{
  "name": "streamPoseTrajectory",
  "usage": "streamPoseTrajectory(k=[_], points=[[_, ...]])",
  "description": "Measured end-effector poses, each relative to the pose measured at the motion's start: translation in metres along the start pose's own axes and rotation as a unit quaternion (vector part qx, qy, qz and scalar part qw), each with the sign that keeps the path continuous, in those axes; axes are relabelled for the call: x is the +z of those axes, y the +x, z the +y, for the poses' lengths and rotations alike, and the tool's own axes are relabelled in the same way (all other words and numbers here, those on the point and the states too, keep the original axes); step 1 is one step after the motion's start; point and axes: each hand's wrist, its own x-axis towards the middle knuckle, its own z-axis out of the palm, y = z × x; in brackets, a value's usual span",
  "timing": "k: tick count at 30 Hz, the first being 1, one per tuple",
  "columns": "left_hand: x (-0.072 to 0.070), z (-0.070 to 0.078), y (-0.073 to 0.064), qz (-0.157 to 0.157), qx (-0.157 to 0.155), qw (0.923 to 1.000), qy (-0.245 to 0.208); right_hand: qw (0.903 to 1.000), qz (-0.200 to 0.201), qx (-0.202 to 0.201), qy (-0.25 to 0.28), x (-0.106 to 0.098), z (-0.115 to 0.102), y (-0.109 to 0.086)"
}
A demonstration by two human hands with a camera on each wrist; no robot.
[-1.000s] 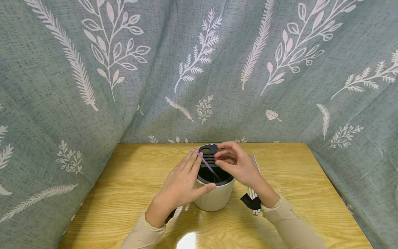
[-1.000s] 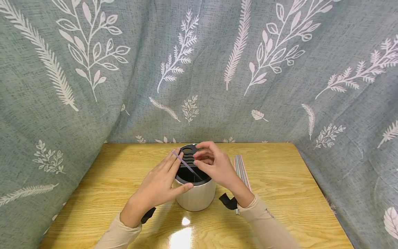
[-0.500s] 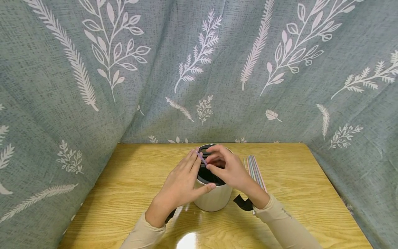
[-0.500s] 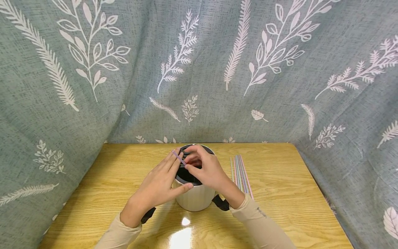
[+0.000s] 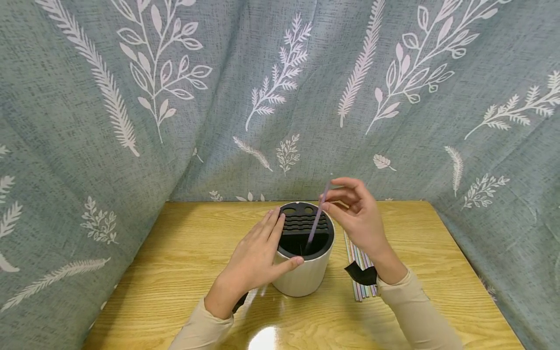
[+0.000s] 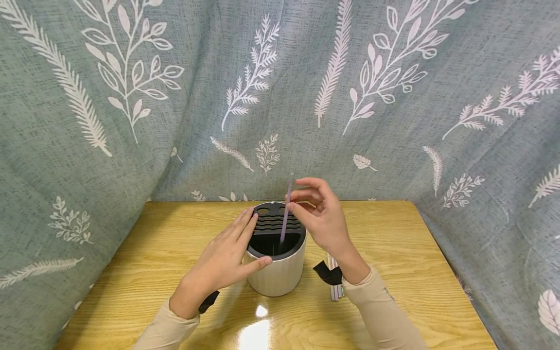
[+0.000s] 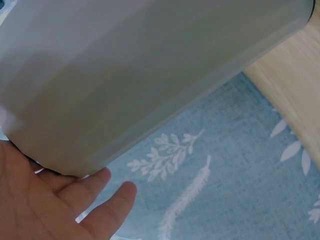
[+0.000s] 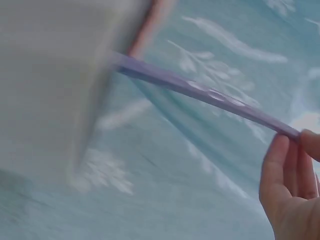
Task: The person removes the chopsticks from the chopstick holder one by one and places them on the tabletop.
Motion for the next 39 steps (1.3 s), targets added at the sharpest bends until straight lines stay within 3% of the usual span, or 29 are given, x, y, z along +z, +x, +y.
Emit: streamPoseTrajectory(k=[3,6,8,10,13,15,16,18,20,23,25,30,39], points=[[0.0,0.0,0.001,0.006,0.004,1.0,0.006,0.9946,0.054,-0.05,0.072,-0.012,-0.022,0.009],[0.001,0.0,0.001,0.008,0.005,0.9999,0.008,0.9747,0.105,-0.1,0.17,-0.026,-0.043,0.017],[0.001,-0.001,0.001,0.008,0.005,0.9999,0.007,0.9615,0.134,-0.117,0.21,-0.037,-0.054,0.02],[0.001,-0.001,0.001,0.009,0.005,0.9999,0.006,0.9584,0.155,-0.111,0.213,-0.049,-0.06,0.019],[0.0,-0.001,0.001,0.01,0.005,0.9999,0.006,0.9737,0.169,-0.053,0.143,-0.067,-0.058,0.012],[0.0,-0.001,0.001,0.01,0.006,0.9999,0.006,0.9851,0.166,0.005,0.045,-0.08,-0.049,0.003],[0.0,-0.001,0.001,0.009,0.006,0.9999,0.006,0.9863,0.161,0.035,0.0,-0.086,-0.042,-0.001],[0.001,-0.001,0.001,0.01,0.007,0.9999,0.006,0.9803,0.145,0.095,-0.094,-0.1,-0.026,-0.012],[0.001,-0.001,0.001,0.013,0.009,0.9999,0.006,0.9649,0.128,0.15,-0.173,-0.113,-0.009,-0.022],[0.001,-0.001,0.001,0.012,0.009,0.9999,0.005,0.9434,0.101,0.221,-0.226,-0.132,0.016,-0.036],[0.002,-0.001,0.001,0.011,0.009,0.9999,0.004,0.9309,0.087,0.259,-0.243,-0.142,0.032,-0.044],[0.002,-0.001,0.001,0.009,0.007,0.9999,0.001,0.9157,0.072,0.326,-0.224,-0.161,0.07,-0.061],[0.002,-0.001,0.0,0.013,0.008,0.9999,0.003,0.8853,0.042,0.406,-0.223,-0.17,0.128,-0.083]])
